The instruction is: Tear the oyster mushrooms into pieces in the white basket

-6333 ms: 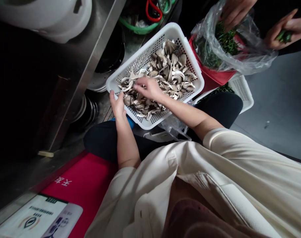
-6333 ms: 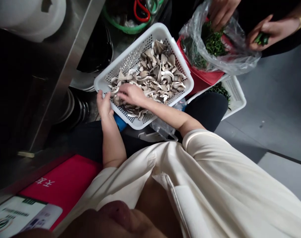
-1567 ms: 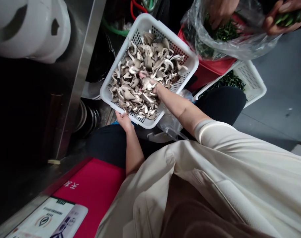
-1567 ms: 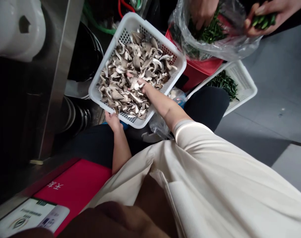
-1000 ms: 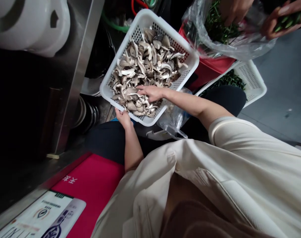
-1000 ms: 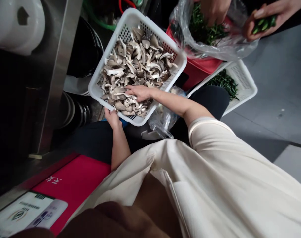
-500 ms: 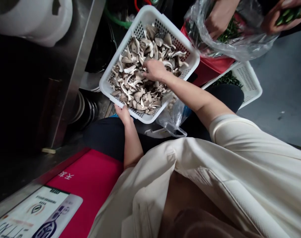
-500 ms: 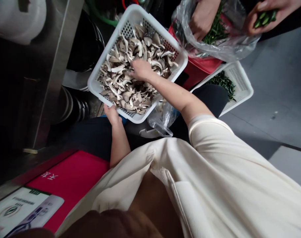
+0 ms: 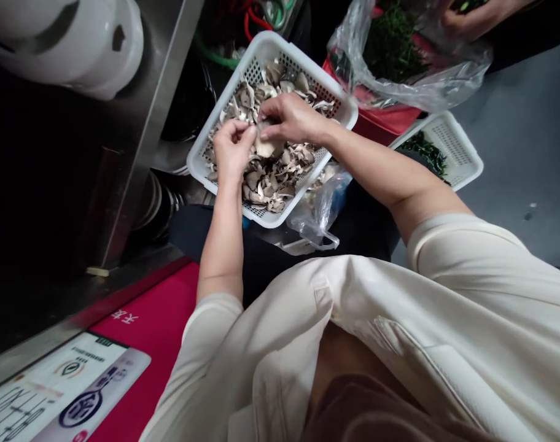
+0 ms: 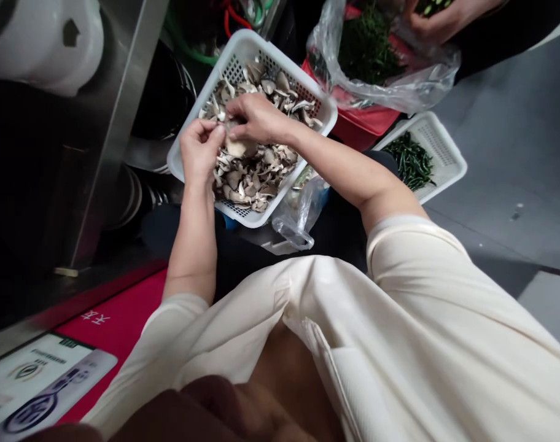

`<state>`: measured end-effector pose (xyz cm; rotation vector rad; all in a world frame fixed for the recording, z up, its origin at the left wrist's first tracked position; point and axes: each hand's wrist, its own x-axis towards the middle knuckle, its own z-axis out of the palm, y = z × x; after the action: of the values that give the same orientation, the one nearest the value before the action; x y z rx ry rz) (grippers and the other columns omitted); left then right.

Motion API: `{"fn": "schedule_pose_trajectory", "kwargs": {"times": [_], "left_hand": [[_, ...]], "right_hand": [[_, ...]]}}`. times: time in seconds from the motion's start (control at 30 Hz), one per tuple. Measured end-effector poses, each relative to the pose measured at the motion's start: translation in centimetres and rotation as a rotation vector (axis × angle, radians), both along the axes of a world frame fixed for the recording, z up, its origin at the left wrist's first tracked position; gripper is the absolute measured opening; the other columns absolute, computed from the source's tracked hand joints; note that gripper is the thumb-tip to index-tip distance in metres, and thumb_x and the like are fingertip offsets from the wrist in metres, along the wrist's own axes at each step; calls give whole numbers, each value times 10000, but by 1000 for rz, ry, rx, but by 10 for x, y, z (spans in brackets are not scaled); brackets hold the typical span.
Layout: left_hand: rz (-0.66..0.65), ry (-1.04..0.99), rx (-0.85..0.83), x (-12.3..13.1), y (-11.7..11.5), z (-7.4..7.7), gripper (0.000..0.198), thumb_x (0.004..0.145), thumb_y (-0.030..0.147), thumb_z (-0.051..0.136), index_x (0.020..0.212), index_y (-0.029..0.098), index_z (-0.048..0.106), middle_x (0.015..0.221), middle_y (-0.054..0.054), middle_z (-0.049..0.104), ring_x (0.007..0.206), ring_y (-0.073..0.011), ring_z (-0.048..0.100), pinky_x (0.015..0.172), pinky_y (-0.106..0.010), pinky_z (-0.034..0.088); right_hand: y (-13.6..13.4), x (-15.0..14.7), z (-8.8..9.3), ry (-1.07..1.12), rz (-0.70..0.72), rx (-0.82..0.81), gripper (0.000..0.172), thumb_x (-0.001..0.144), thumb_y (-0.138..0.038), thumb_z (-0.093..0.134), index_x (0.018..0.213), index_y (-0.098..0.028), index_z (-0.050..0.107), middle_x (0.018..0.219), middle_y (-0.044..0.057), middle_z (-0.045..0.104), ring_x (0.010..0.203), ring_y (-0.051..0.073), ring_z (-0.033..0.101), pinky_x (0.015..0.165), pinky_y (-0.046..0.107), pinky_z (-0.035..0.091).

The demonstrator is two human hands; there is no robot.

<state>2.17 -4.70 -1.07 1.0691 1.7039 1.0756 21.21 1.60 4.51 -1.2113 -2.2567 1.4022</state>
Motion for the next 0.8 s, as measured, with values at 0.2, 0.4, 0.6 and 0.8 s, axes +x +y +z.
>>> {"fn": "schedule_pose_trajectory", "kwargs": {"times": [0.2, 0.4, 0.6, 0.8], "left_hand": [[171, -24, -71, -21, 9, 20, 74, 1052, 76, 614, 1044, 132, 566, 892, 12, 622, 876, -80, 647, 974, -242, 578], [-231, -165, -232, 7, 0, 9, 278, 902, 149, 806, 1144, 158, 670, 983, -27, 690, 1029, -219, 757, 1048, -477, 608], [-225, 6, -135, -17, 0, 5, 246, 902, 271, 806, 809, 143, 618, 751, -34, 588, 1034, -276, 755, 1036, -489, 624], [-144, 1, -110, -31, -7, 11, 244, 851, 350, 846, 927, 161, 711, 838, -82, 664, 1060, -321, 734, 1051, -563, 611]], "right_hand": [[-9, 14, 7, 342, -479, -336, 224, 973, -46, 653, 855, -172, 510, 745, -26, 485, 660, 106, 466, 539, 204, 409], [-20, 2, -9, 461, -566, -546, 226, 986, -113, 673, 864, -190, 500, 735, -24, 501, 700, 125, 519, 632, 216, 527], [-3, 11, -26, 494, -600, -424, 239, 966, -121, 659, 837, -212, 480, 740, -21, 496, 667, 130, 500, 632, 254, 539], [5, 24, -22, 411, -515, -286, 228, 841, -14, 704, 864, -168, 537, 824, -25, 567, 785, 91, 512, 769, 211, 463]]}}
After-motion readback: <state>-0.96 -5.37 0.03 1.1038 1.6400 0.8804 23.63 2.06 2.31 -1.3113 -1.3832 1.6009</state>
